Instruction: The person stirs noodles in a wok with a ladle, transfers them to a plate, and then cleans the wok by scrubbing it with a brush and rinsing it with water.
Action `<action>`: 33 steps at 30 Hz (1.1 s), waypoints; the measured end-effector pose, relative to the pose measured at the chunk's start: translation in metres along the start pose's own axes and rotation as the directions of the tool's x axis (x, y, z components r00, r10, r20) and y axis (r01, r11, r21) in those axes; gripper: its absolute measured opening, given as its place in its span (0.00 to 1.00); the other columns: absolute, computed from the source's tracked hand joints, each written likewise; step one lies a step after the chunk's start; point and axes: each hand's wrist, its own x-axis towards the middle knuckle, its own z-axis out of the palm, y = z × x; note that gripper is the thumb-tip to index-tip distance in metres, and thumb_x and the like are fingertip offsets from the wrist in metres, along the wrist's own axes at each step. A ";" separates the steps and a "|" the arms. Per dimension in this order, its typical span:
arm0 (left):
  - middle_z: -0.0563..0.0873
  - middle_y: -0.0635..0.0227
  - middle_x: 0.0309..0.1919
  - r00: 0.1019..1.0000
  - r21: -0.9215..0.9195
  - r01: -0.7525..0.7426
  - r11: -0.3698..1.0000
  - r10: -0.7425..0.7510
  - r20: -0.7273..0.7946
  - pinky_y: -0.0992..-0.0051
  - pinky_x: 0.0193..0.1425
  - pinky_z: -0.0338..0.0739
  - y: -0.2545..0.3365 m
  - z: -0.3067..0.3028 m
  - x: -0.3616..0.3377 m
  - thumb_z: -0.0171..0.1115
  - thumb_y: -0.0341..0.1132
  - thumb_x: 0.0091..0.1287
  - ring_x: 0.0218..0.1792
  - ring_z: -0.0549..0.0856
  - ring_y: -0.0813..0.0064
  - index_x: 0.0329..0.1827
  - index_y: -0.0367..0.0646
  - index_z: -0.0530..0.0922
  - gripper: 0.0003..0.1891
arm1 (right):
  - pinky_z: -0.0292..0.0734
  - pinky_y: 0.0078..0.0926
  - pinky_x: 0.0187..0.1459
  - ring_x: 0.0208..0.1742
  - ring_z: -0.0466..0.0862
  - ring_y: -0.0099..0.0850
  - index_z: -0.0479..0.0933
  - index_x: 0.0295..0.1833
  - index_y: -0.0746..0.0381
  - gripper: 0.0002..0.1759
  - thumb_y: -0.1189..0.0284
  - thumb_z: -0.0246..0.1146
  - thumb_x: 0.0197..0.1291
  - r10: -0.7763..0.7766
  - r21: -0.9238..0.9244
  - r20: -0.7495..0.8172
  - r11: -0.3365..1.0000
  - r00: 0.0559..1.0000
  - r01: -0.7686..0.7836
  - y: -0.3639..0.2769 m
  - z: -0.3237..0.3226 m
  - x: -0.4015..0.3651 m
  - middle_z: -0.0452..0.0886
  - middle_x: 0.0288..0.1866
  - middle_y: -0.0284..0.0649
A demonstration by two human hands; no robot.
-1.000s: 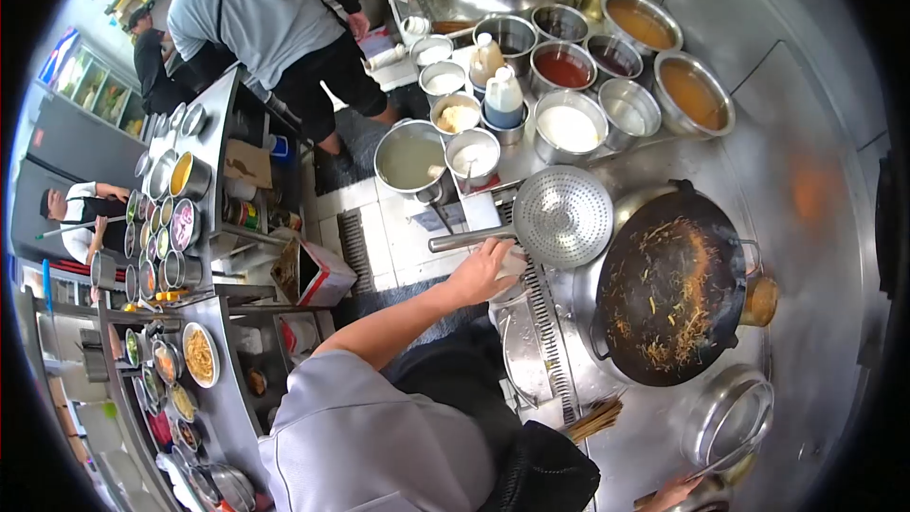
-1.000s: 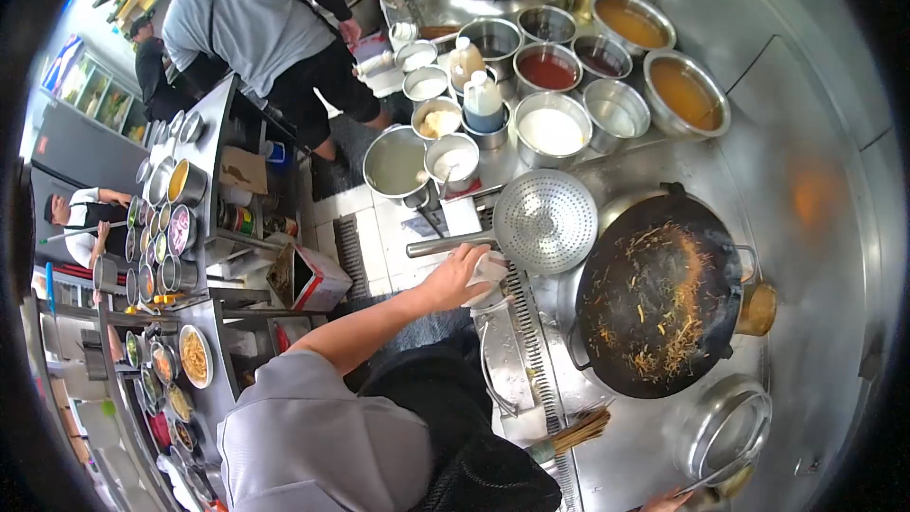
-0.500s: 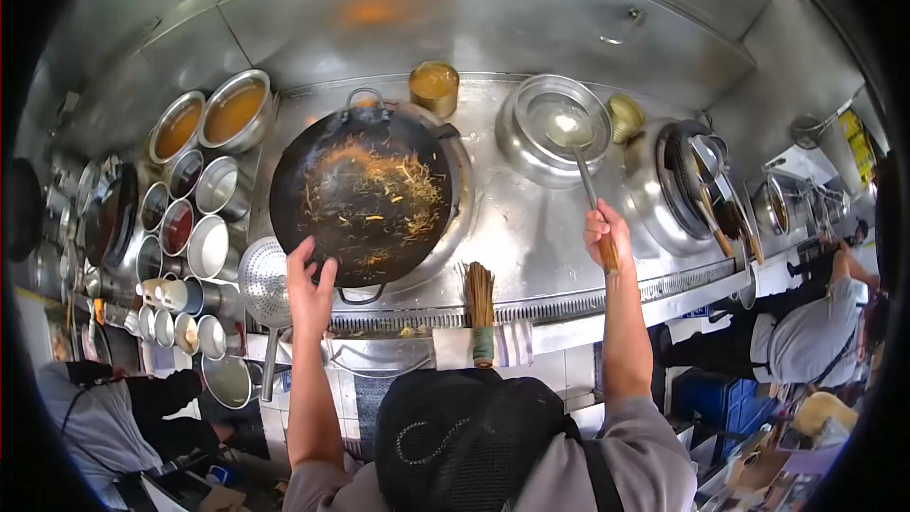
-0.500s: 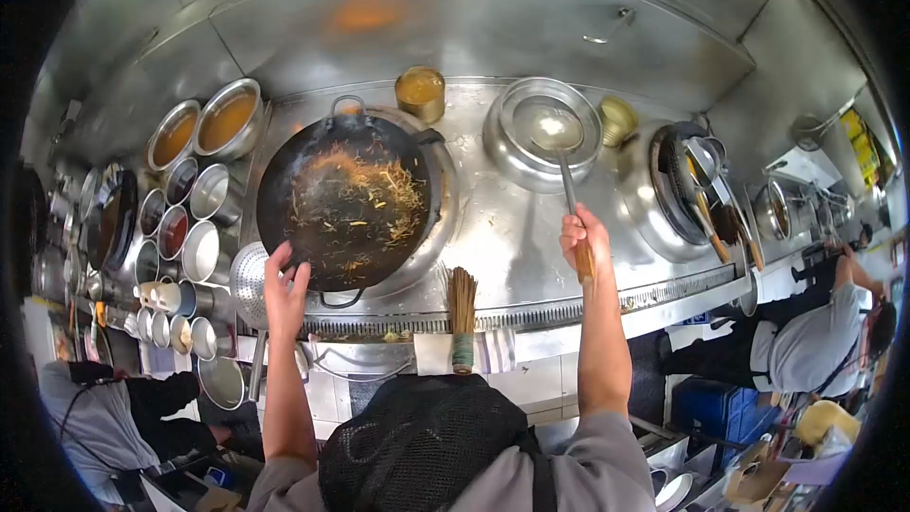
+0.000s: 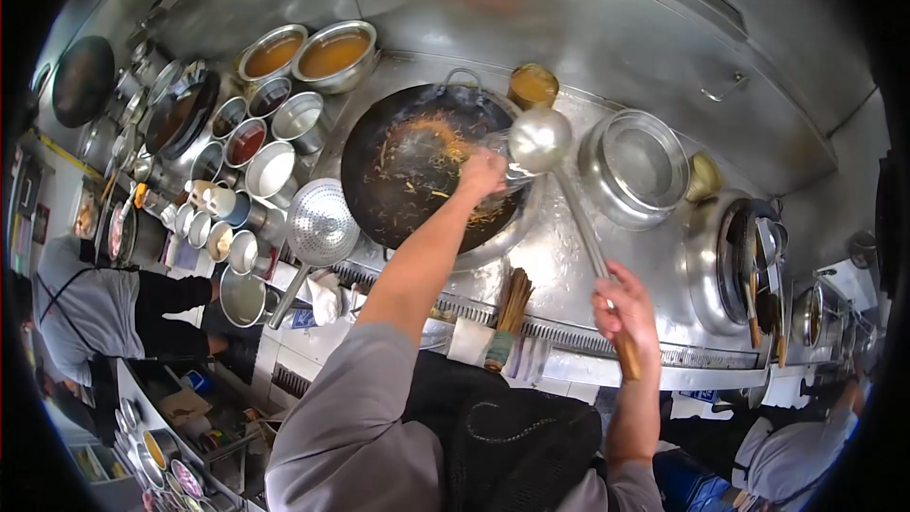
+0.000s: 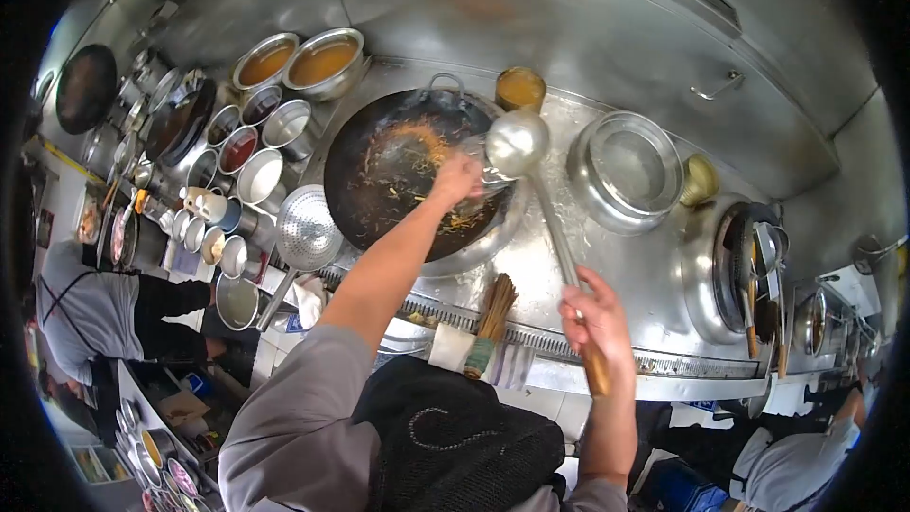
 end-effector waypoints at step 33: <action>0.82 0.68 0.23 0.889 0.719 -0.281 0.636 0.455 -0.056 0.58 0.42 0.70 -0.129 -0.082 -0.180 0.70 0.40 0.62 0.30 0.83 0.60 0.33 0.48 0.75 0.11 | 0.71 0.27 0.17 0.15 0.75 0.22 0.61 0.77 0.67 0.35 0.72 0.62 0.67 -0.721 -0.394 -0.428 0.691 0.545 0.606 -0.138 -0.134 0.188 0.76 0.19 0.34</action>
